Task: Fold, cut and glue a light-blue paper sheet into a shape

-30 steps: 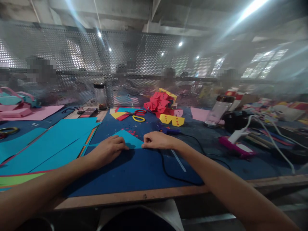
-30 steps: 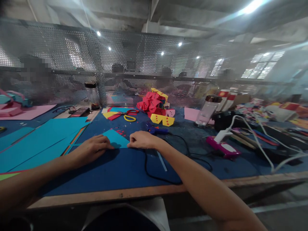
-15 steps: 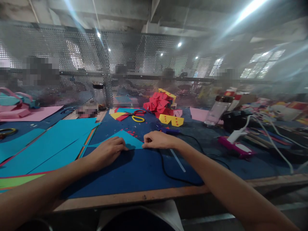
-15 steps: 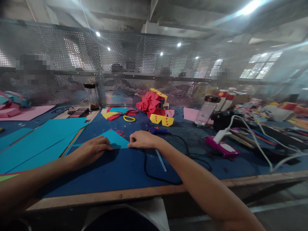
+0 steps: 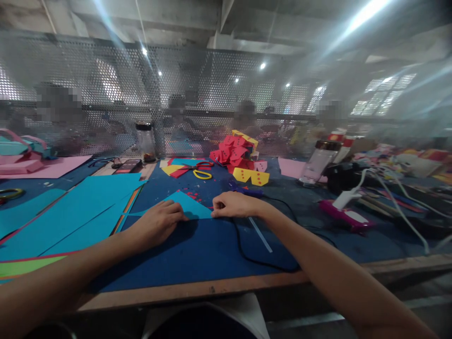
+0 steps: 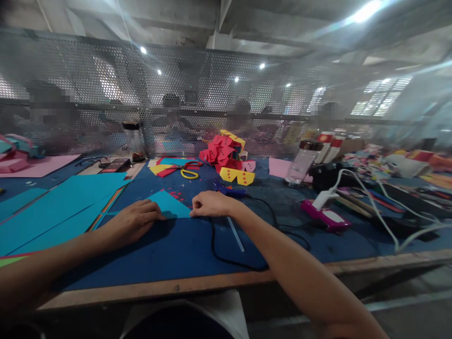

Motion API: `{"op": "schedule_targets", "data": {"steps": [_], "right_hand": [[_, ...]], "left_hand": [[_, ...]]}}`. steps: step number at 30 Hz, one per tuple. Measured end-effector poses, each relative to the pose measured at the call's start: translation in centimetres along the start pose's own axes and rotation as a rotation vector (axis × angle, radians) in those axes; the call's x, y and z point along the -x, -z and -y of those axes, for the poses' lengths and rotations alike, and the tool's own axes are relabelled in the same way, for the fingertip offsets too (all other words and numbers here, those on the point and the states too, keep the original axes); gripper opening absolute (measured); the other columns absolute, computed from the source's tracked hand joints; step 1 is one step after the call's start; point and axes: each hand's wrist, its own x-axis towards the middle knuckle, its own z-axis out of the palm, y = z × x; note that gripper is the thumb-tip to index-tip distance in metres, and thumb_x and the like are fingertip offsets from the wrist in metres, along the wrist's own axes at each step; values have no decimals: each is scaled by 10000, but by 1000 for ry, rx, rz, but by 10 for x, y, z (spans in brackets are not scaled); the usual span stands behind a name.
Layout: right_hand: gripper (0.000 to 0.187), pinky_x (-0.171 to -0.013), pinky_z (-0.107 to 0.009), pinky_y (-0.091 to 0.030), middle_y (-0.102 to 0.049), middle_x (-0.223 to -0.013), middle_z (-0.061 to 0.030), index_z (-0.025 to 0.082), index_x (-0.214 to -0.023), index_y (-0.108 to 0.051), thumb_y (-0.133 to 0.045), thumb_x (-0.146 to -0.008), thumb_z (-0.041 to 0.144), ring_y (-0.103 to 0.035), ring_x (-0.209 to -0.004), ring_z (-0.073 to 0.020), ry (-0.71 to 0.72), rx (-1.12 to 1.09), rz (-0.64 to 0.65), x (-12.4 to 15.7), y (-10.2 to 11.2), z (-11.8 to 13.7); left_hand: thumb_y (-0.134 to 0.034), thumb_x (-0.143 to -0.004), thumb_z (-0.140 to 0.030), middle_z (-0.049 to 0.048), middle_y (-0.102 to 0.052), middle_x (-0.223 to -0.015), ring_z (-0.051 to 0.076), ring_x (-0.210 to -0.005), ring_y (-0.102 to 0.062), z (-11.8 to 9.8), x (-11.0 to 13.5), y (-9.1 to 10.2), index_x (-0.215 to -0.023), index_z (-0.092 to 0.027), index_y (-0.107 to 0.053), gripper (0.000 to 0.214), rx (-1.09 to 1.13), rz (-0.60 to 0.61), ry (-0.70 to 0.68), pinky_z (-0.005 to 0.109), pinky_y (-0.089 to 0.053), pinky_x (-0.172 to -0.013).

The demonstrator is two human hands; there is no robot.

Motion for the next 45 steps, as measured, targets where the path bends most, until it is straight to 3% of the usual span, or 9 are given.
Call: {"op": "schedule_targets", "data": {"steps": [6, 23, 28, 37, 45], "right_hand": [[231, -571, -236, -312, -713, -832, -16, 192, -818, -652, -636, -844, 421, -611, -722, -153, -20, 22, 10, 2, 1, 5], [109, -579, -225, -334, -656, -815, -18, 174, -881, -607, -609, -842, 277, -558, -685, -137, 36, -27, 63, 2, 3, 5], [157, -580, -218, -361, -644, -812, -20, 159, -983, -598, -600, -834, 210, -573, -714, -146, 33, -106, 98, 3, 4, 2], [222, -612, -218, -397, -660, -826, -23, 147, -999, -627, -567, -790, 104, -595, -744, -150, 75, -139, 115, 6, 5, 0], [119, -757, -246, -439, -686, -963, -52, 161, -927, -657, -607, -830, 211, -610, -862, -163, 208, -250, -235, -10, -12, 20]], "left_hand": [[-377, -959, -85, 76, -624, -1033, 227, -916, -559, 0, -1, 1, -1263, -230, -619, 415, -26, 56, 10, 400, -493, -832], [-381, -934, -52, 83, -592, -1047, 226, -937, -554, 3, 1, -5, -1295, -258, -616, 478, -65, 51, -6, 402, -498, -855], [-406, -927, -52, 74, -592, -1058, 221, -934, -545, 3, 1, -5, -1306, -280, -603, 484, -71, 56, -1, 396, -493, -853], [-398, -945, -67, 77, -576, -1038, 213, -907, -541, 2, -1, -2, -1333, -284, -582, 481, -95, 80, -16, 385, -487, -850], [-427, -896, -18, 76, -579, -1040, 228, -897, -534, -1, -2, -2, -1331, -282, -587, 534, -168, 98, -18, 384, -477, -821]]}}
